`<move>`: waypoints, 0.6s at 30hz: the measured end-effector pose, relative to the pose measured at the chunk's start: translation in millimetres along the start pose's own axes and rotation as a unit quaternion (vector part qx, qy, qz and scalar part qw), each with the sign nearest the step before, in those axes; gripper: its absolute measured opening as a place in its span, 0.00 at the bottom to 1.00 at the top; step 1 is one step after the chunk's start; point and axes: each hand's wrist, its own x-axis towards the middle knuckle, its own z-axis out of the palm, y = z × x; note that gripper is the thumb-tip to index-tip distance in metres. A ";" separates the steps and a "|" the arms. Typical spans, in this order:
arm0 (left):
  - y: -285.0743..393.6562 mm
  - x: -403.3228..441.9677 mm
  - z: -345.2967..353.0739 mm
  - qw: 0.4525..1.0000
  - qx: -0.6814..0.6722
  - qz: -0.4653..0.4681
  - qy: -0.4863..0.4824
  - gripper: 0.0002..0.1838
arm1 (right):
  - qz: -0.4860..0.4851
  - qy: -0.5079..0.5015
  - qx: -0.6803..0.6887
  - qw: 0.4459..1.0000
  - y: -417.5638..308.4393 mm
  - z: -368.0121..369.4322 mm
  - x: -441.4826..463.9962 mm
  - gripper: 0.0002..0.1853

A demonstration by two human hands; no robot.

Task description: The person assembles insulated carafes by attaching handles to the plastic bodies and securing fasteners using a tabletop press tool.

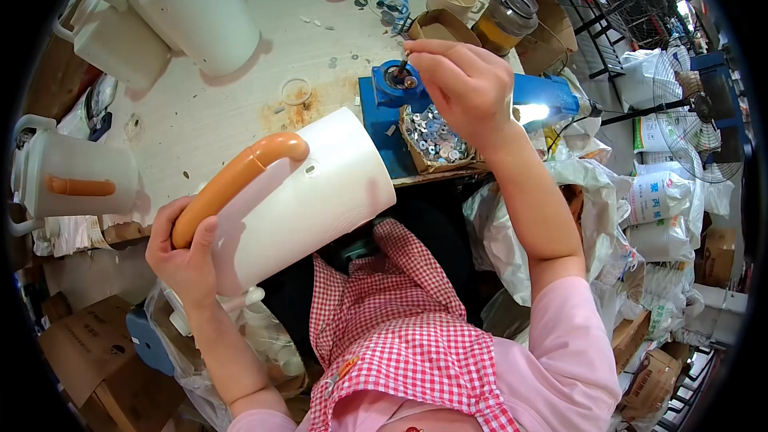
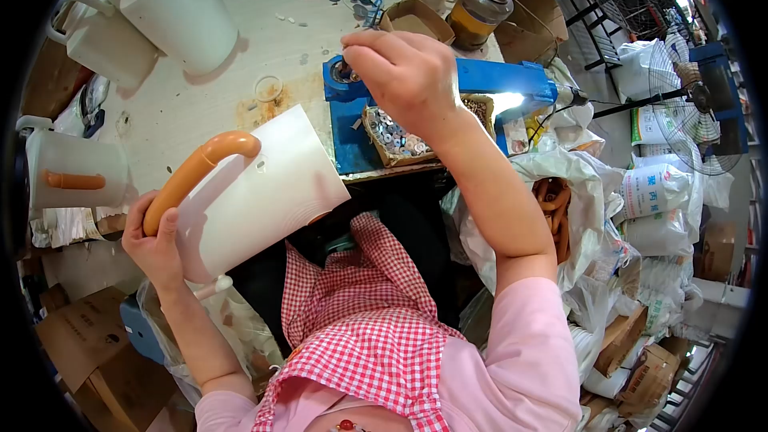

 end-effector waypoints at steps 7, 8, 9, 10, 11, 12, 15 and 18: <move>5.5 5.5 -1.7 0.999 0.032 -0.001 0.014 0.17 | 0.021 -0.003 0.005 1.000 -6.2 -8.0 -0.8 0.05; 1.7 8.6 -9.4 0.999 0.034 0.004 0.014 0.17 | 0.057 0.032 0.023 0.998 -10.1 -10.1 -3.6 0.04; -5.9 11.6 -23.3 0.999 0.040 -0.011 0.034 0.16 | 0.059 0.037 0.022 0.997 -20.1 -15.6 -8.9 0.04; -9.8 14.7 -31.4 0.997 0.047 -0.027 0.054 0.16 | 0.211 0.009 0.146 0.967 -35.5 -23.4 -16.6 0.05; -6.3 19.9 -32.8 0.997 0.050 -0.024 0.054 0.16 | 0.352 -0.019 0.266 0.897 -47.1 -28.8 -23.4 0.07; 1.6 27.5 -34.7 0.996 0.062 -0.004 0.070 0.16 | 0.416 -0.086 0.358 0.832 -54.2 -29.1 -27.6 0.13; 39.0 53.4 -14.7 0.995 0.075 0.023 0.067 0.15 | 0.468 -0.100 0.622 0.620 -68.0 -7.3 -26.1 0.19; 69.3 78.7 32.2 0.993 0.048 0.101 0.050 0.14 | 0.454 -0.036 0.614 0.644 -64.5 -4.4 -18.6 0.21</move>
